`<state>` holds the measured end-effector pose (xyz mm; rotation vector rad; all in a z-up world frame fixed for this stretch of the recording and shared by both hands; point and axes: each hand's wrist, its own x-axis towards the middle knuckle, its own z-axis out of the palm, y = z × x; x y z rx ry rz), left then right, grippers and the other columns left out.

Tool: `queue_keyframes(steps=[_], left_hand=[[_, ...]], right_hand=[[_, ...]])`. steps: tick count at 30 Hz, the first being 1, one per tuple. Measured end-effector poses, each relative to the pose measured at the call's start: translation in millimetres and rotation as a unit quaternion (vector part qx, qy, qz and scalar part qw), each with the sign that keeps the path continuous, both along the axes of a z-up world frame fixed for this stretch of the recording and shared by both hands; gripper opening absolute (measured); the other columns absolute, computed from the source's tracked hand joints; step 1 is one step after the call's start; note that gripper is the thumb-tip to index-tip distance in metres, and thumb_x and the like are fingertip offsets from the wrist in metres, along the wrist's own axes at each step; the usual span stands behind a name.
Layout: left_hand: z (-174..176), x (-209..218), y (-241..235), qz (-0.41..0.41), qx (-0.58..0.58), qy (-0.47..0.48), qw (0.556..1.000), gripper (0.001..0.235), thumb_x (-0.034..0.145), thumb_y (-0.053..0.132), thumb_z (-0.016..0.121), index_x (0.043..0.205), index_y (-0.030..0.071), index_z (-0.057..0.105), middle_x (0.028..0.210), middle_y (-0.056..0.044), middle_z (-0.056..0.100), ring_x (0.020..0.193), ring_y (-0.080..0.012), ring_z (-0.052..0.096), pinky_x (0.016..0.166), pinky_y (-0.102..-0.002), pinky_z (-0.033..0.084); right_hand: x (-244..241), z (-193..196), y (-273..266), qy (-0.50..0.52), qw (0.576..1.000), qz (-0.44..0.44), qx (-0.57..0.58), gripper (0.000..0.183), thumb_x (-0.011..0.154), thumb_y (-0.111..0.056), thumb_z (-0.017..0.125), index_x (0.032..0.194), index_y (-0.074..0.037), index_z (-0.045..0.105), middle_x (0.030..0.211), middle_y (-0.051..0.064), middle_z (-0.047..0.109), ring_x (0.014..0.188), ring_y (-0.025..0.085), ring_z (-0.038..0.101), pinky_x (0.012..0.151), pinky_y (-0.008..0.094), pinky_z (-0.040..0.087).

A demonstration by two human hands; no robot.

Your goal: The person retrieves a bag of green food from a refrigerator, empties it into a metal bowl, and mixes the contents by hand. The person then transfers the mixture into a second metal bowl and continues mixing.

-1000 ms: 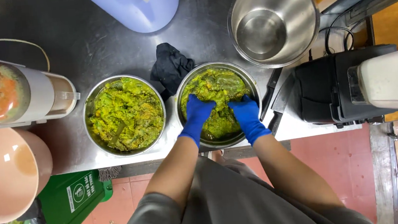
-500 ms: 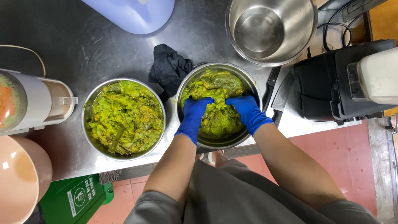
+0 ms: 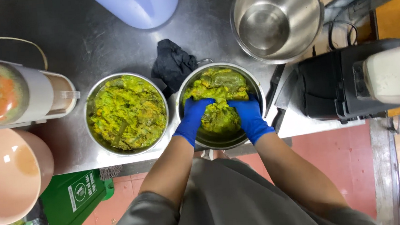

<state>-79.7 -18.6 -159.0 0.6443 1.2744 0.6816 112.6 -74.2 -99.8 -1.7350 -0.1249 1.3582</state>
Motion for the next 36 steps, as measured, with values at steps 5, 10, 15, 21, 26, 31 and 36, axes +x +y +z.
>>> queue_keyframes(steps=[5, 10, 15, 21, 26, 31, 36], left_hand=[[18.3, 5.3, -6.4, 0.068, -0.110, -0.080, 0.988, 0.047, 0.073, 0.013, 0.083, 0.116, -0.001, 0.071, 0.105, -0.012, 0.075, 0.088, -0.0249, 0.074, 0.075, -0.039, 0.061], [76.4, 5.3, -3.3, 0.064, -0.212, -0.098, 0.970, 0.045, 0.074, 0.011, 0.079, 0.117, 0.004, 0.069, 0.103, -0.014, 0.074, 0.088, -0.0289, 0.075, 0.072, -0.045, 0.062], [99.8, 4.4, -5.9, 0.089, -0.209, -0.146, 0.963, 0.047, 0.072, 0.009, 0.078, 0.117, 0.003, 0.068, 0.101, -0.016, 0.074, 0.089, -0.0321, 0.075, 0.071, -0.046, 0.063], [80.5, 1.6, -12.7, 0.087, -0.196, -0.128, 0.968, 0.045, 0.075, 0.015, 0.078, 0.118, 0.003, 0.070, 0.105, -0.013, 0.074, 0.091, -0.0275, 0.075, 0.072, -0.045, 0.062], [84.7, -7.0, -18.9, 0.046, -0.234, -0.081, 0.968, 0.049, 0.074, 0.021, 0.078, 0.120, 0.012, 0.068, 0.107, -0.013, 0.073, 0.096, -0.0295, 0.073, 0.074, -0.045, 0.058], [78.5, -9.8, -17.7, 0.044, -0.253, -0.139, 0.956, 0.053, 0.072, 0.020, 0.079, 0.123, 0.009, 0.068, 0.111, -0.013, 0.072, 0.101, -0.0291, 0.072, 0.080, -0.046, 0.058], [77.1, -9.4, -20.8, -0.010, -0.165, -0.110, 0.980, 0.051, 0.078, 0.014, 0.076, 0.127, 0.006, 0.066, 0.116, -0.013, 0.070, 0.104, -0.0278, 0.069, 0.087, -0.045, 0.058]], right_hand=[[18.8, 0.7, -23.2, -0.379, 0.800, 0.426, 0.185, 0.063, 0.069, -0.006, 0.079, 0.130, -0.012, 0.066, 0.120, 0.018, 0.071, 0.111, 0.035, 0.069, 0.093, 0.039, 0.055], [20.2, -19.4, -23.2, -0.408, 0.793, 0.423, 0.165, 0.058, 0.070, -0.010, 0.082, 0.126, -0.013, 0.066, 0.121, 0.018, 0.069, 0.111, 0.033, 0.068, 0.094, 0.037, 0.055], [4.2, 18.6, -4.6, -0.074, 0.982, 0.174, 0.017, 0.052, 0.078, -0.005, 0.076, 0.127, -0.011, 0.059, 0.120, 0.010, 0.070, 0.110, 0.027, 0.068, 0.088, 0.038, 0.059], [-3.9, 43.2, -0.7, 0.137, 0.988, -0.073, 0.022, 0.047, 0.077, -0.006, 0.075, 0.123, -0.007, 0.065, 0.116, 0.012, 0.071, 0.112, 0.030, 0.067, 0.086, 0.043, 0.059], [19.0, 18.2, -40.7, -0.451, 0.781, 0.377, 0.209, 0.064, 0.064, -0.002, 0.080, 0.126, -0.014, 0.070, 0.126, 0.017, 0.068, 0.119, 0.032, 0.064, 0.101, 0.036, 0.054], [8.2, 45.0, -31.6, -0.422, 0.811, 0.359, 0.191, 0.061, 0.061, -0.001, 0.085, 0.120, -0.011, 0.070, 0.127, 0.019, 0.064, 0.113, 0.031, 0.067, 0.093, 0.038, 0.057], [-14.1, 69.6, -3.8, 0.073, 0.992, -0.083, 0.067, 0.065, 0.074, 0.002, 0.076, 0.136, 0.000, 0.056, 0.114, 0.015, 0.072, 0.098, 0.029, 0.072, 0.080, 0.042, 0.062]])
